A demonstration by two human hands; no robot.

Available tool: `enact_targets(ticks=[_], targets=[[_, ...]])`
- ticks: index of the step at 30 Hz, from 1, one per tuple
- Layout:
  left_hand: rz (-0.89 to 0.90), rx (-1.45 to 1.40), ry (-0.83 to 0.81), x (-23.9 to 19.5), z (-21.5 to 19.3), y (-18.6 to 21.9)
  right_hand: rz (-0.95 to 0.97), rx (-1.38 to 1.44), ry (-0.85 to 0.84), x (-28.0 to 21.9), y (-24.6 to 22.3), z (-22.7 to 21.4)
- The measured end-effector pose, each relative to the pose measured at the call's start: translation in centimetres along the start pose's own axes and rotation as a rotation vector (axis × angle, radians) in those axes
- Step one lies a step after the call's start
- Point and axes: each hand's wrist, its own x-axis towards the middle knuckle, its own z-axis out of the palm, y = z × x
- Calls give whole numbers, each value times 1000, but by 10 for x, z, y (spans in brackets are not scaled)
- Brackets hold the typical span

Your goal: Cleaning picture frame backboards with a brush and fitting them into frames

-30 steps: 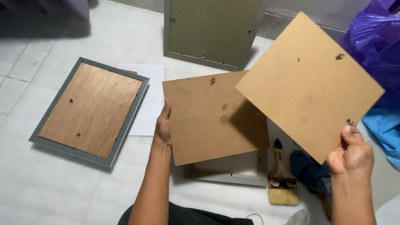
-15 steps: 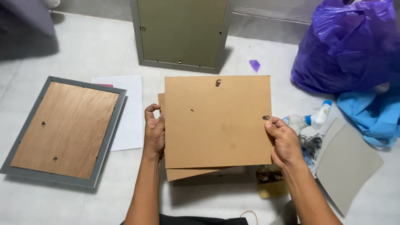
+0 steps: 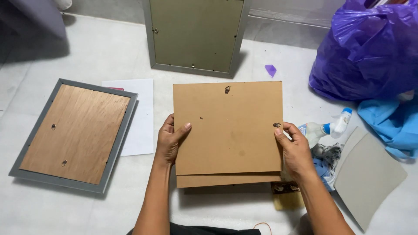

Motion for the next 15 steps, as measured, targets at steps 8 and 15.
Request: enact_targets(ticks=[8, 15], targets=[[7, -73, -15, -2, 4, 6, 134, 213, -43, 17, 19, -11], [-55, -160, 43, 15, -17, -20, 200, 362, -36, 28, 31, -24]])
